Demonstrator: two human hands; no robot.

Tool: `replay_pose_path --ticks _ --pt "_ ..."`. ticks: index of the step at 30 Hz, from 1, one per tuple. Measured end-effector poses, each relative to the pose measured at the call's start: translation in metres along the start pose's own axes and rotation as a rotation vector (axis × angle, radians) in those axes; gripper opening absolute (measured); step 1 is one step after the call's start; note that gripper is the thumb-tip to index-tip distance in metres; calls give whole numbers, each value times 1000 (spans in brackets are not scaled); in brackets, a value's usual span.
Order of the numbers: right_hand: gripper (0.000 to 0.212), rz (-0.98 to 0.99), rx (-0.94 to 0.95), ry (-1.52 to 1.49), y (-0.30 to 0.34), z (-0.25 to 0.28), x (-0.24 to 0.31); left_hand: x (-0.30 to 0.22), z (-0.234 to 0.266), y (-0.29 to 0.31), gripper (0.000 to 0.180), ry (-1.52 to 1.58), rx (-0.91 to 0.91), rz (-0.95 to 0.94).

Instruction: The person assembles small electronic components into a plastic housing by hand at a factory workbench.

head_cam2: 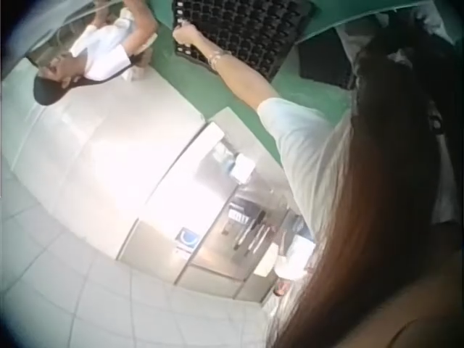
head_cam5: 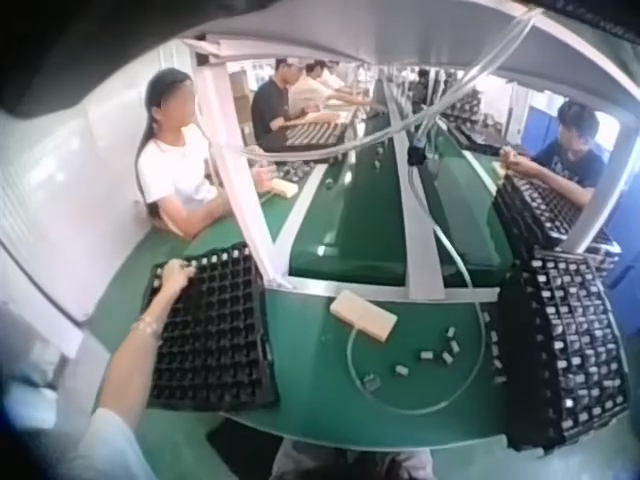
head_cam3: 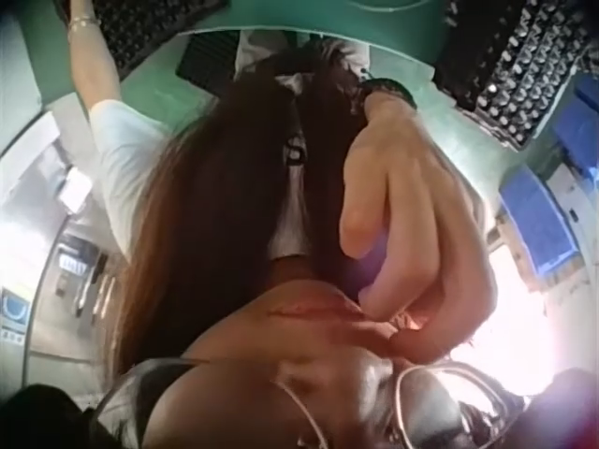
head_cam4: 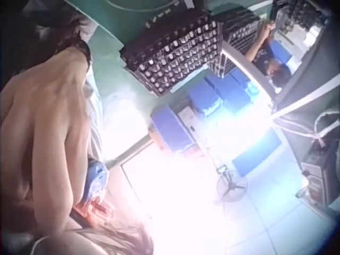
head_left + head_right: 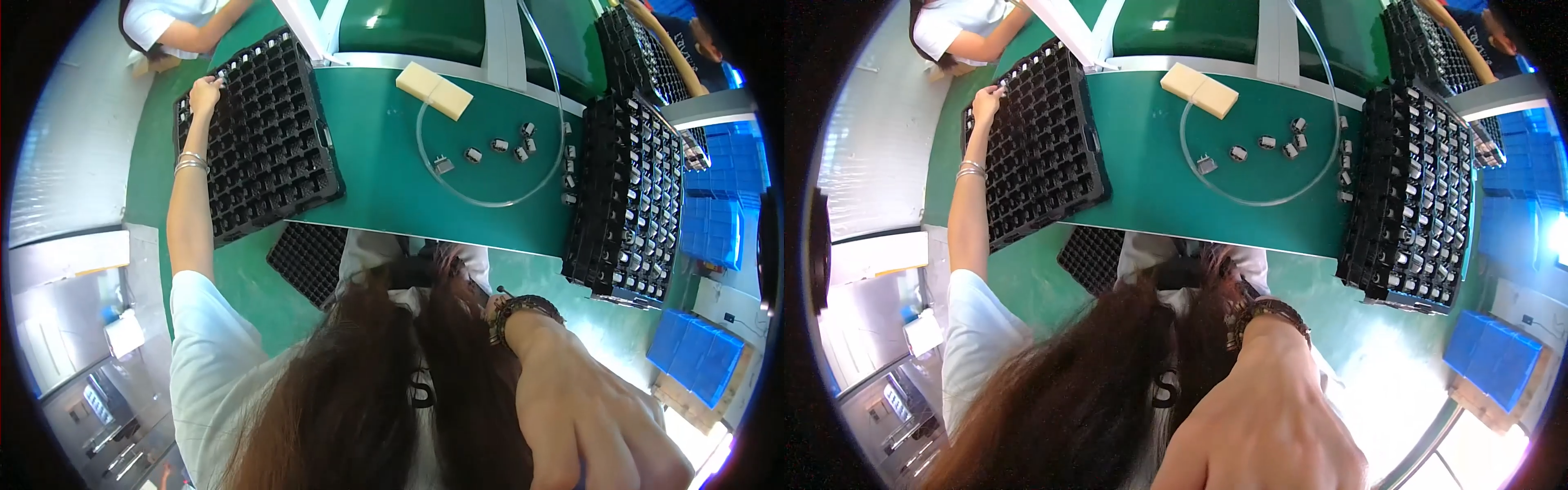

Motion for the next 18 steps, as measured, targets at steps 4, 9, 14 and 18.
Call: replay_pose_path --ticks 4,9,14,18 --pt "15 -3 41 -5 -1 -1 3 7 -1 -3 29 221 -11 65" --pt "12 177 -36 91 15 -14 10 24 42 13 30 831 -43 155" --pt "24 -349 -91 262 74 41 10 -121 71 147 29 1448 281 69" --pt "48 -575 -808 686 128 74 -52 -213 70 280 33 1736 657 226"
Point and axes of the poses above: each hand's wrist, its own y-axis away from the middle knuckle, its own z-axis out of the back of the hand, x = y × z, the point moved 2 cm from there along -y, towards the middle knuckle, and after that the axes turned 14 degrees about y, right-handed, at the moved point
